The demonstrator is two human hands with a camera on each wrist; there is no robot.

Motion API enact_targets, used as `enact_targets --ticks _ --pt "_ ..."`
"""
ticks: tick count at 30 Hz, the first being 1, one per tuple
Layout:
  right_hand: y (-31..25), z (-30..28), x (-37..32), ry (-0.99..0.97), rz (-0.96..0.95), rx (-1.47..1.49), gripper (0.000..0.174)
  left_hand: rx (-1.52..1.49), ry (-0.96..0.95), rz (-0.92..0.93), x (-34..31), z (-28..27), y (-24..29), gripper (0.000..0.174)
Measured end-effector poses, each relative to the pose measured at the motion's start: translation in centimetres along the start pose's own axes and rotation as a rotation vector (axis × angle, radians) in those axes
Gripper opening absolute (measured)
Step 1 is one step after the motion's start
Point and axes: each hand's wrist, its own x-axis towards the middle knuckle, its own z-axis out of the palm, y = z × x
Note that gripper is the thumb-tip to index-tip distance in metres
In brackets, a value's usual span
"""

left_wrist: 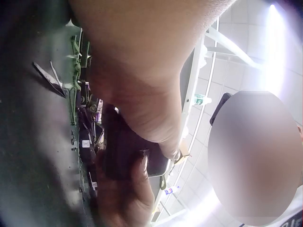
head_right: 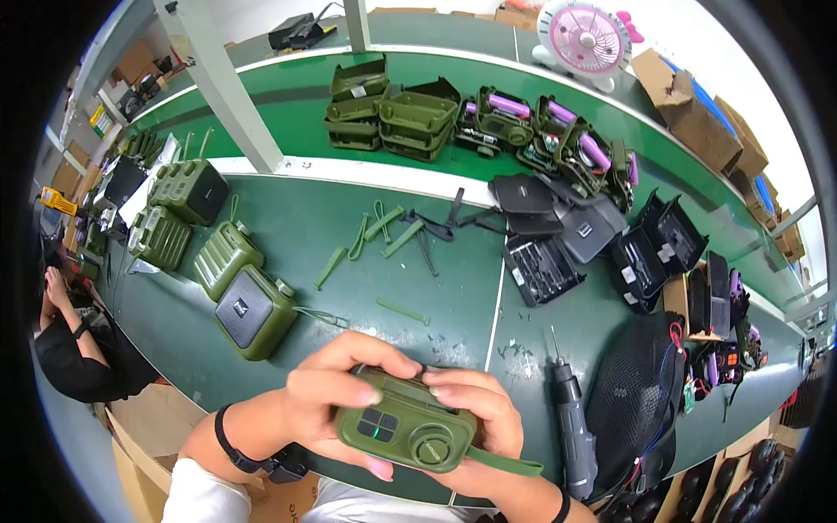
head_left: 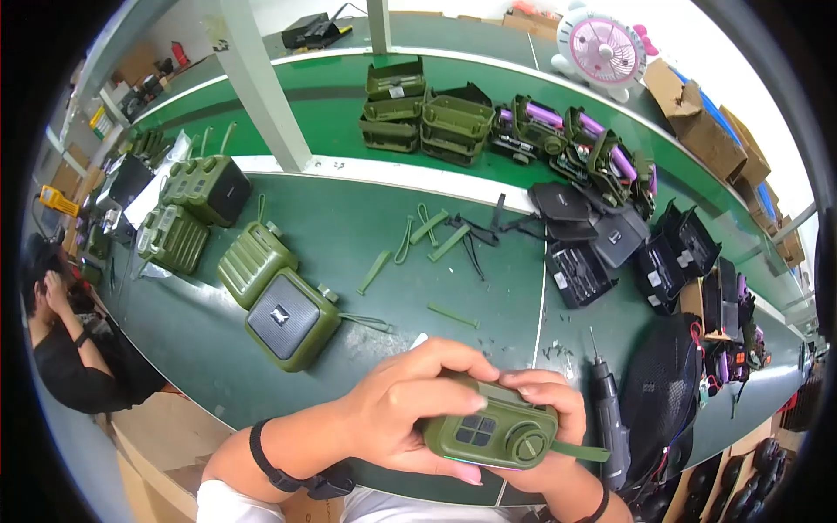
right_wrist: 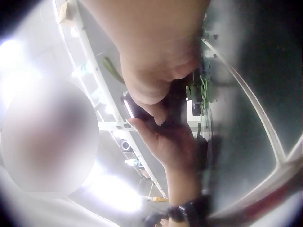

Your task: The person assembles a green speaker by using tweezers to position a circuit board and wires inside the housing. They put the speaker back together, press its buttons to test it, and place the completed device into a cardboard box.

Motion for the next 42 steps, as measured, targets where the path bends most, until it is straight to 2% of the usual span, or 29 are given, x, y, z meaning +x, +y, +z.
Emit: enact_targets --ticks 1,4,17,20,22,27,34,42 --pt "-0.2 0.0 0.1 -0.012 0.011 0.001 0.076 0.03 0.105 0.073 0.1 0.5 -0.5 0.076" --pt "-0.5 0.2 0.5 -0.019 0.005 -0.008 0.077 0.035 0.117 0.085 0.0 0.7 -0.4 0.073" --pt "-1.2 -0.2 1.0 -0.011 0.032 -0.099 0.08 -0.081 0.051 -0.038 -0.3 0.6 -0.4 0.08" --pt "-1.5 -0.4 1.1 -0.022 0.067 -0.102 0.081 -0.139 0.095 -0.092 -0.4 0.8 -0.3 0.078" --pt "-1.7 -0.5 1.1 -0.029 0.096 -0.098 0.081 -0.083 -0.002 -0.071 0.1 0.2 -0.2 0.074" --pt "-1.7 -0.6 1.2 -0.047 0.115 -0.103 0.083 -0.076 -0.007 -0.092 0.0 0.0 -0.1 0.07" --pt "-1.6 -0.6 1.4 -0.034 0.086 -0.118 0.087 -0.152 0.092 -0.079 -0.4 1.1 -0.4 0.067" --pt "-1.6 -0.7 1.2 -0.018 0.073 -0.127 0.088 -0.184 0.044 -0.105 -0.4 1.0 -0.3 0.066"
